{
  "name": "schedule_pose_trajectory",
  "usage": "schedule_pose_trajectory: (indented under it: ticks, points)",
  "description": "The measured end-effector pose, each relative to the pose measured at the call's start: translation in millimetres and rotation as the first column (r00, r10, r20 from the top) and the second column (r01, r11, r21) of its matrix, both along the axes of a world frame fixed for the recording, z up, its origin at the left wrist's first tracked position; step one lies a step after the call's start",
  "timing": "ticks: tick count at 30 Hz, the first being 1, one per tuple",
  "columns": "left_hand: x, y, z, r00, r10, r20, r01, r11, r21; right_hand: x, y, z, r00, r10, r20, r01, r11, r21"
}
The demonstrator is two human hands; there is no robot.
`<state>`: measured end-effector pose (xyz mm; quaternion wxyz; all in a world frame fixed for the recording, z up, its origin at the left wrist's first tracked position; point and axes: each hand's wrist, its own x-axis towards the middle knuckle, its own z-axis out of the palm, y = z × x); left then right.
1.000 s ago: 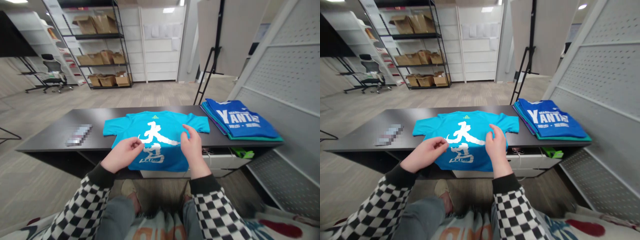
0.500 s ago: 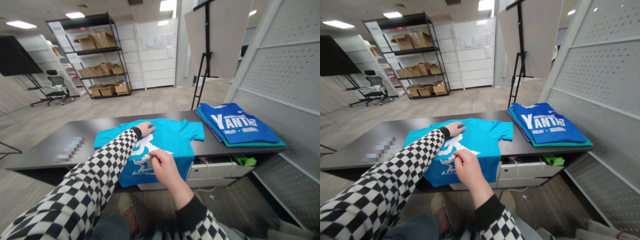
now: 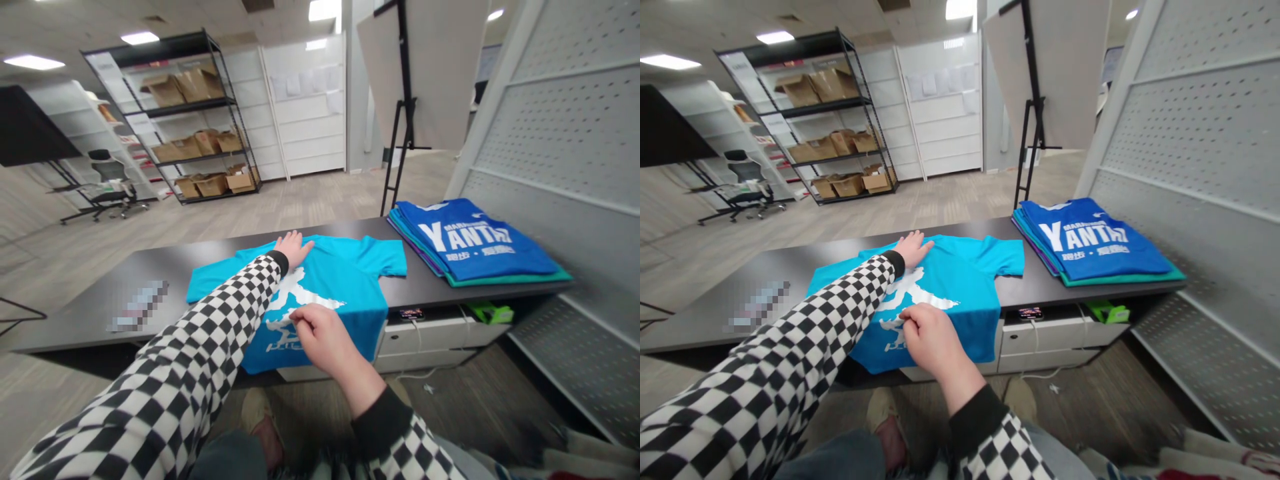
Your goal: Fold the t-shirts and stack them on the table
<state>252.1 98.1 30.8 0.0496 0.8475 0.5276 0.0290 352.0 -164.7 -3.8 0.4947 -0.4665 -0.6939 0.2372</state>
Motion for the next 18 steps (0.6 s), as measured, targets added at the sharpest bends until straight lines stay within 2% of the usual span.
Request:
schedule_pose_trajectory:
  ticks: [3, 7, 10, 13, 15, 18]
  points:
    - [16.3, -12.3, -5.5, 0.998, -0.056, 0.028, 0.057, 0.998, -0.029, 0.4, -0.5, 1.3, 1.0, 0.002, -0.006, -0.002, 1.0, 0.0]
    - [30.3, -27.4, -13.9, 0.992, -0.112, -0.065, 0.106, 0.991, -0.079, -1.0, -1.5, 1.8, 1.0, 0.023, -0.003, -0.023, 1.0, -0.001]
    - [37.4, -25.0, -5.4, 0.988, -0.087, -0.131, 0.073, 0.992, -0.102, -2.7, -2.5, 2.0, 0.999, 0.033, 0.011, -0.033, 0.999, -0.017]
    - [46.5, -22.6, 2.0, 0.992, -0.092, -0.085, 0.09, 0.996, -0.028, -3.5, -3.4, 3.9, 0.999, 0.037, 0.006, -0.036, 0.999, -0.036]
    - [52.2, -27.0, -1.3, 0.99, -0.132, -0.048, 0.132, 0.991, 0.0, -3.1, -4.0, 5.5, 0.999, 0.043, 0.006, -0.043, 0.998, -0.038]
    - [57.3, -37.5, -11.6, 0.985, -0.16, -0.07, 0.158, 0.987, -0.038, -2.0, -4.8, 6.8, 0.998, 0.055, 0.008, -0.055, 0.998, -0.03]
